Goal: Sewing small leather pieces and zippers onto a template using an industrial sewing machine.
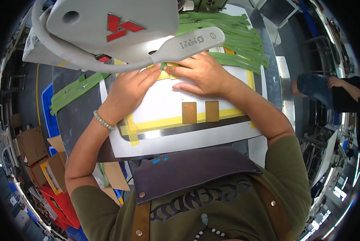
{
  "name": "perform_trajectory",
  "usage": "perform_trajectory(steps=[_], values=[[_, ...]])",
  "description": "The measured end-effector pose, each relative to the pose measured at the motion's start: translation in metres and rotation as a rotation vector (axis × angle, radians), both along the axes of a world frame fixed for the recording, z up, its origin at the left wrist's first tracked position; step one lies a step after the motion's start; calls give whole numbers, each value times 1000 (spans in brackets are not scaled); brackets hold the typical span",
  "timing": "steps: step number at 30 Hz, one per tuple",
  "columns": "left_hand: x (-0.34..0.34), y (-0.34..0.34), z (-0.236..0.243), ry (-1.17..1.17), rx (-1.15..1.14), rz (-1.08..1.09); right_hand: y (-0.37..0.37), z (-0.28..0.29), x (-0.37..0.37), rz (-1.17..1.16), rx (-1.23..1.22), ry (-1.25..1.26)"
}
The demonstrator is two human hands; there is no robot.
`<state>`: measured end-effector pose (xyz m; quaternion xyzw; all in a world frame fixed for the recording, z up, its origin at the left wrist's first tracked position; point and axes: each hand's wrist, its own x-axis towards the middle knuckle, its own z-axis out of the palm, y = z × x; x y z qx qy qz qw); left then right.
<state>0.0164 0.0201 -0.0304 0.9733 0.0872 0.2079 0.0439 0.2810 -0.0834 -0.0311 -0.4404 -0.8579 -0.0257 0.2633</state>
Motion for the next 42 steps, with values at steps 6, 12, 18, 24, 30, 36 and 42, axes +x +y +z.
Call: perform_trajectory(steps=[6,12,18,24,30,36,42], values=[[6,1,14,65,-2,-24,-4,-3,5,-42,-28,60],[10,0,18,48,-12,-37,-4,1,8,-47,-31,57],[9,1,13,39,-30,-44,-4,0,8,-31,-28,59],[10,2,19,82,-6,-55,-7,-3,8,-62,16,71],[7,4,17,83,-43,-66,-8,-4,5,-64,19,69],[8,3,21,120,-17,-63,-7,-1,6,-59,20,52],[8,5,19,121,36,-70,-6,-6,7,-53,51,61]])
